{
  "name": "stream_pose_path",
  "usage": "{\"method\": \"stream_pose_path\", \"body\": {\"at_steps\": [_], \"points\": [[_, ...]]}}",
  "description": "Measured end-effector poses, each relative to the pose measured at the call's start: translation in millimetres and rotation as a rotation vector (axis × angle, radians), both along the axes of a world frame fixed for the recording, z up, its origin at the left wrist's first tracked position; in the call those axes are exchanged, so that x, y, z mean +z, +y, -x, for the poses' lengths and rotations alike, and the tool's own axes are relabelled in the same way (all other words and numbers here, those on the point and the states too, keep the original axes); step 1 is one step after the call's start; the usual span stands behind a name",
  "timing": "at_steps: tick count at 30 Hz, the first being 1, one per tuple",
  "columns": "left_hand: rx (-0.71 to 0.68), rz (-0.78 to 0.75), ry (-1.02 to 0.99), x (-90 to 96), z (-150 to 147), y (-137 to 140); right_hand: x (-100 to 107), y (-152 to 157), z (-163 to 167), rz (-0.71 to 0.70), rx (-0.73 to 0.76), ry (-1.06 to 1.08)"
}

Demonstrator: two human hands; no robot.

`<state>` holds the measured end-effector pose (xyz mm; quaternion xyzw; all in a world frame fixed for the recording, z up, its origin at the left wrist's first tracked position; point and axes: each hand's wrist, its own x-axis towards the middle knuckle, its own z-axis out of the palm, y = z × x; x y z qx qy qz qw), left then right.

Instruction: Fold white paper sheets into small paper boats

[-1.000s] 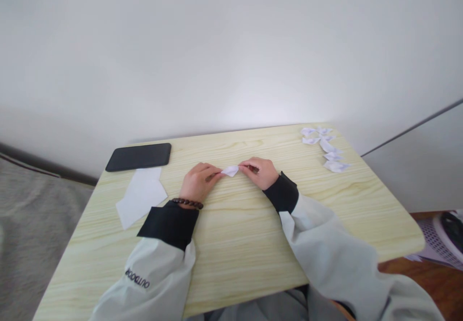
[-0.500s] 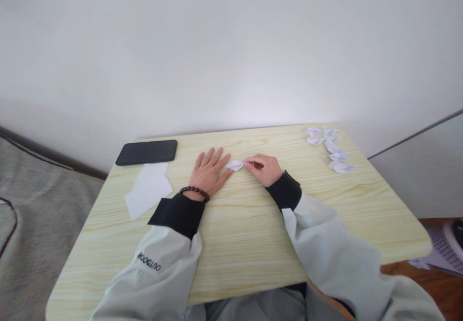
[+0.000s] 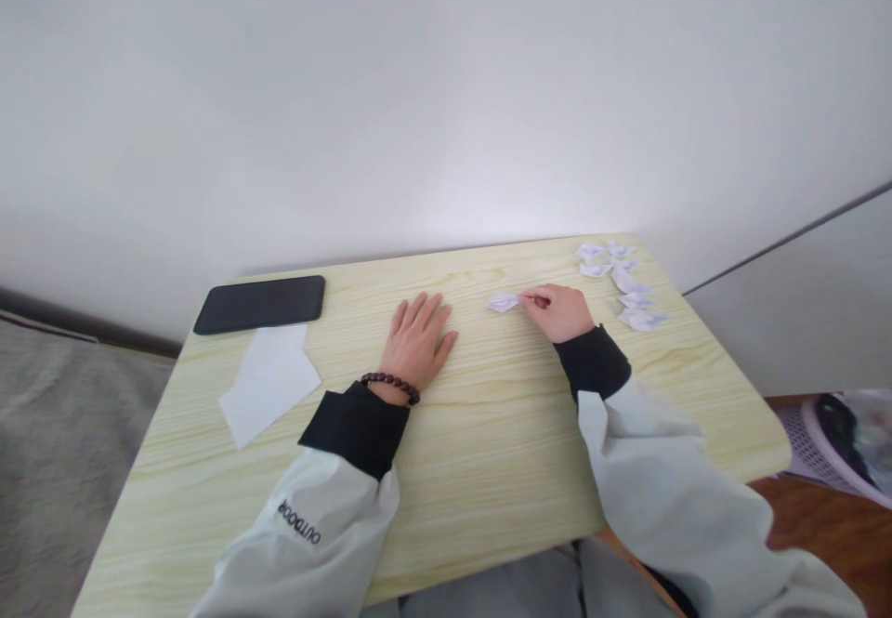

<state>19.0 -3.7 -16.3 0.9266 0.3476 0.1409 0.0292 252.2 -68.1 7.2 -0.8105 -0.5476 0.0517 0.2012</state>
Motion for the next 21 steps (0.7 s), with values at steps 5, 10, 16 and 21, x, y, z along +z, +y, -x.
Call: {"method": "stream_pose_path", "body": {"at_steps": [5, 10, 16, 21], "points": [[-0.128, 0.021, -0.049, -1.7, -6.5, -1.5, 16.3, -10.9, -36.7, 0.186, -0.222, -0.151], [-0.144, 0.023, -0.079, -1.8, -5.8, 0.7, 25.0, -20.2, -64.1, 0.291, -0.383, -0.264], [-0.137, 0.039, -0.08, 0.8, -6.4, 0.2, 24.7, -24.7, -80.7, 0.32, -0.447, -0.283], [-0.145, 0.019, -0.076, -0.9, -6.3, 1.6, 26.1, -27.2, -89.6, 0.364, -0.489, -0.231]]}}
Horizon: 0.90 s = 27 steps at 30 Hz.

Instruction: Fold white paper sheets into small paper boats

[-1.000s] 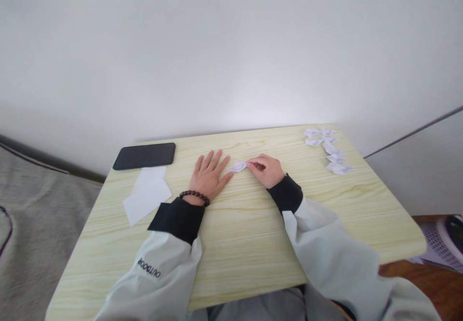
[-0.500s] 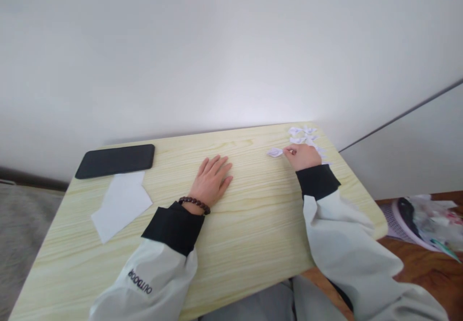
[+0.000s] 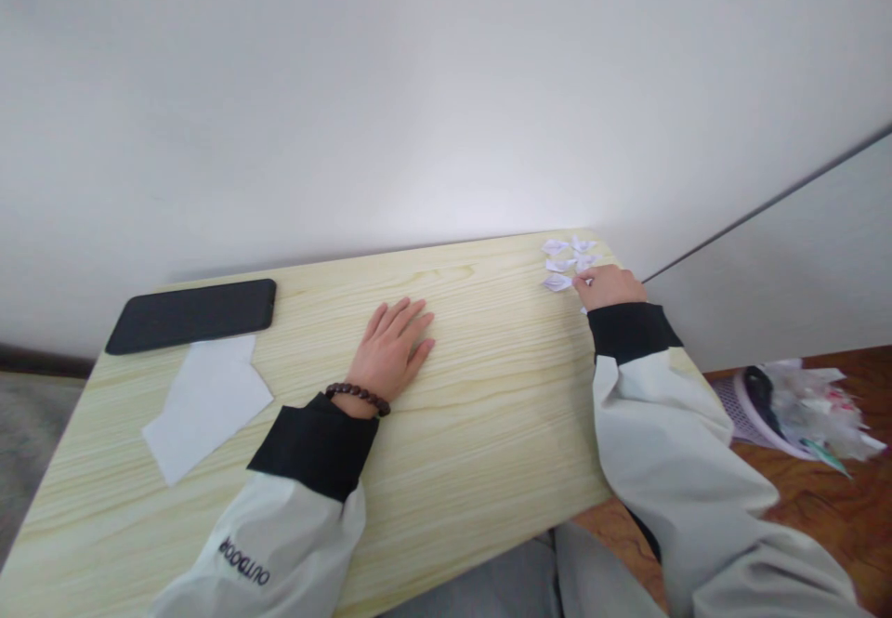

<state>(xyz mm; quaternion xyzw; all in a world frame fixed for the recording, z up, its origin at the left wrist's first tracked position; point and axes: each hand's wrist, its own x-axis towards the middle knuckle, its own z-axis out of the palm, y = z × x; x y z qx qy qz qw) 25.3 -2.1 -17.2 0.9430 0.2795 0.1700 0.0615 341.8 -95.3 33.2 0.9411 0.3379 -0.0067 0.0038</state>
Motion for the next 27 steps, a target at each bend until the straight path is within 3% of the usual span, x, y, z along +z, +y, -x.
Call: {"method": "stream_pose_path", "body": {"at_steps": [6, 27], "points": [[-0.006, -0.009, -0.015, -1.1, -0.1, 1.9, 0.3, -5.0, 2.5, -0.092, 0.01, -0.047], [-0.07, -0.029, -0.016, -2.9, -13.7, -4.7, 2.9, -10.9, -7.6, -0.087, -0.023, -0.007]]}}
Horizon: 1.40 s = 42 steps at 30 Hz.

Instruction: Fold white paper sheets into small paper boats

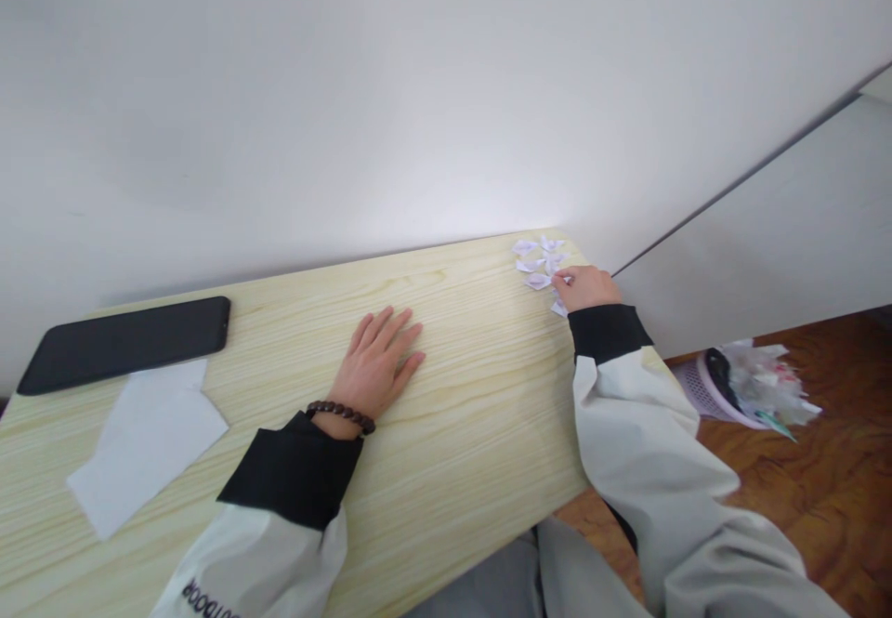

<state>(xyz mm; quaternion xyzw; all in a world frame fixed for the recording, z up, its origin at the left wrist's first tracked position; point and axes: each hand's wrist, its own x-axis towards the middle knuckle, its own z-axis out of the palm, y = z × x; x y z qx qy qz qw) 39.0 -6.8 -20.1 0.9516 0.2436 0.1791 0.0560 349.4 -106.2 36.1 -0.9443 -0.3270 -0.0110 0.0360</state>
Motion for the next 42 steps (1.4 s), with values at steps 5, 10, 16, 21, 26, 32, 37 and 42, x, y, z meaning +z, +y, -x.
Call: {"method": "stream_pose_path", "body": {"at_steps": [5, 10, 16, 21, 26, 32, 37, 42], "points": [[-0.002, 0.012, -0.016, 0.3, 0.1, 0.1, -1.2, -2.5, 3.8, -0.062, 0.037, -0.005], [0.012, 0.001, 0.013, 2.1, -0.6, -1.1, -10.7, -0.7, 25.7, -0.198, 0.148, -0.003], [0.13, -0.007, 0.044, 4.1, 8.0, -5.3, -30.6, 11.6, 98.6, -0.384, 0.57, 0.081], [0.24, -0.001, 0.091, 4.7, 36.9, -9.5, -47.8, 20.1, 161.4, -0.423, 0.859, 0.141], [0.338, 0.021, 0.133, 6.5, 72.3, -19.9, -54.9, 22.9, 201.3, -0.374, 1.006, 0.185], [0.38, 0.032, 0.16, 6.4, 79.0, -28.8, -55.6, 22.0, 216.7, -0.292, 1.031, 0.164], [0.388, 0.016, 0.173, 4.2, 72.5, -29.4, -54.5, 21.7, 214.6, -0.23, 1.05, 0.137], [0.367, -0.003, 0.137, 4.6, 75.4, -27.9, -54.0, 21.4, 215.2, -0.221, 1.049, 0.115]]}}
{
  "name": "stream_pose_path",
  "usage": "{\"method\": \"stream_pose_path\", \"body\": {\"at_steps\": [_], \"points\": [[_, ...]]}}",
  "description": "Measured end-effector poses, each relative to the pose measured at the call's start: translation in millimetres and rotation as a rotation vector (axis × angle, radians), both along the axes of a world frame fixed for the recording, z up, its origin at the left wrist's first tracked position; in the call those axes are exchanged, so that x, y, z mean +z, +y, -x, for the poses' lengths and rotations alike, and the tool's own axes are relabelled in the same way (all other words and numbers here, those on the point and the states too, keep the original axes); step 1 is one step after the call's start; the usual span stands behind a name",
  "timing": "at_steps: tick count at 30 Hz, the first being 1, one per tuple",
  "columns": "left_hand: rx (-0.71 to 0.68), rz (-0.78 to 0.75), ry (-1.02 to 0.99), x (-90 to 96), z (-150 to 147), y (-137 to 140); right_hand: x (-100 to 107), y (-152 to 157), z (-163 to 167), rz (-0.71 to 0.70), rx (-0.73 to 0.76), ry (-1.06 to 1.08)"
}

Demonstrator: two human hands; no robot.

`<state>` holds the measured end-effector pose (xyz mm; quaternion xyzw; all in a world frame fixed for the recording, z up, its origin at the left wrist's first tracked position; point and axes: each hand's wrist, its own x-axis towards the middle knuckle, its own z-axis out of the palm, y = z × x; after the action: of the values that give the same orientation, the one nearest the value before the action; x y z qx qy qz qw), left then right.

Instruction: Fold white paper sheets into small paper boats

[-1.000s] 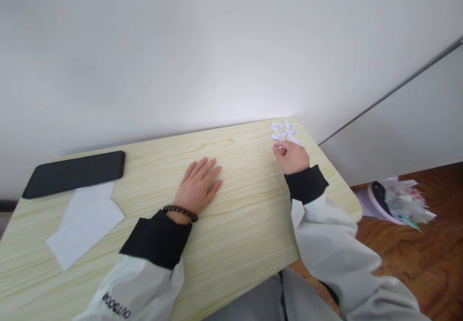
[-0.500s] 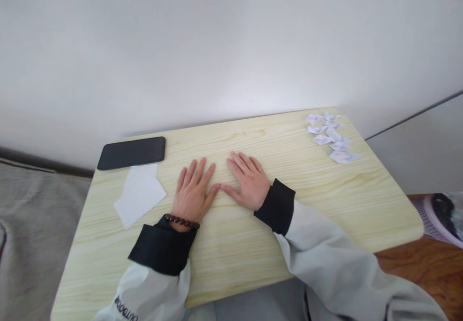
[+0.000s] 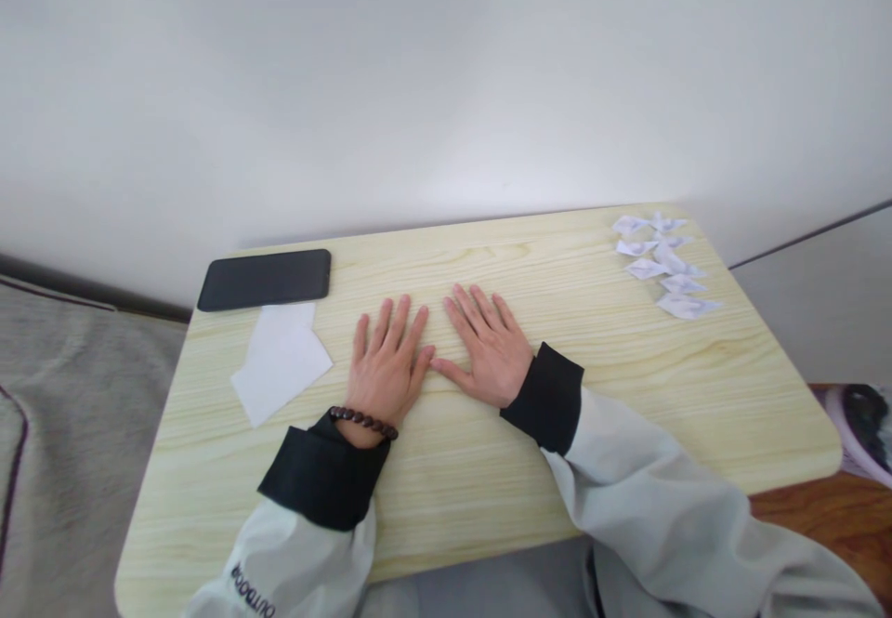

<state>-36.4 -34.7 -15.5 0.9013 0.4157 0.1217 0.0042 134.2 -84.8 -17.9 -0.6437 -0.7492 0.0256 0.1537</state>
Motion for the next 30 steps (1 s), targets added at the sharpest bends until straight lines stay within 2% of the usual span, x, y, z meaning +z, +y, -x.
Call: {"method": "stream_pose_path", "body": {"at_steps": [5, 11, 14, 17, 19, 21, 23, 27, 30], "points": [[-0.095, -0.021, -0.083, -1.5, 4.1, 1.6, 0.5, -0.5, 0.6, -0.01, -0.006, -0.008], [-0.041, -0.015, -0.063, 2.0, 7.9, -6.1, -0.8, 3.6, 11.8, -0.039, -0.077, 0.009], [0.096, -0.048, -0.04, 6.0, 21.1, -11.8, -1.6, 7.9, 20.1, -0.061, -0.088, 0.014], [0.375, -0.106, -0.041, 6.9, 46.3, -14.4, -2.1, 11.9, 25.6, -0.074, -0.078, 0.011], [0.524, -0.096, -0.045, 6.2, 66.6, -13.5, -2.7, 13.7, 27.3, -0.077, -0.065, 0.004], [0.612, -0.053, -0.041, 6.0, 85.6, -10.7, -3.6, 14.8, 27.8, -0.083, -0.064, -0.004], [0.681, -0.008, -0.047, 7.6, 100.6, -6.6, -4.3, 15.2, 27.9, -0.092, -0.07, -0.007], [0.734, 0.082, -0.046, 14.2, 118.2, 4.9, -5.0, 14.7, 27.5, -0.106, -0.07, -0.016], [0.74, 0.214, -0.137, 17.5, 127.2, 13.7, -5.0, 14.1, 27.1, -0.106, -0.065, -0.023]]}}
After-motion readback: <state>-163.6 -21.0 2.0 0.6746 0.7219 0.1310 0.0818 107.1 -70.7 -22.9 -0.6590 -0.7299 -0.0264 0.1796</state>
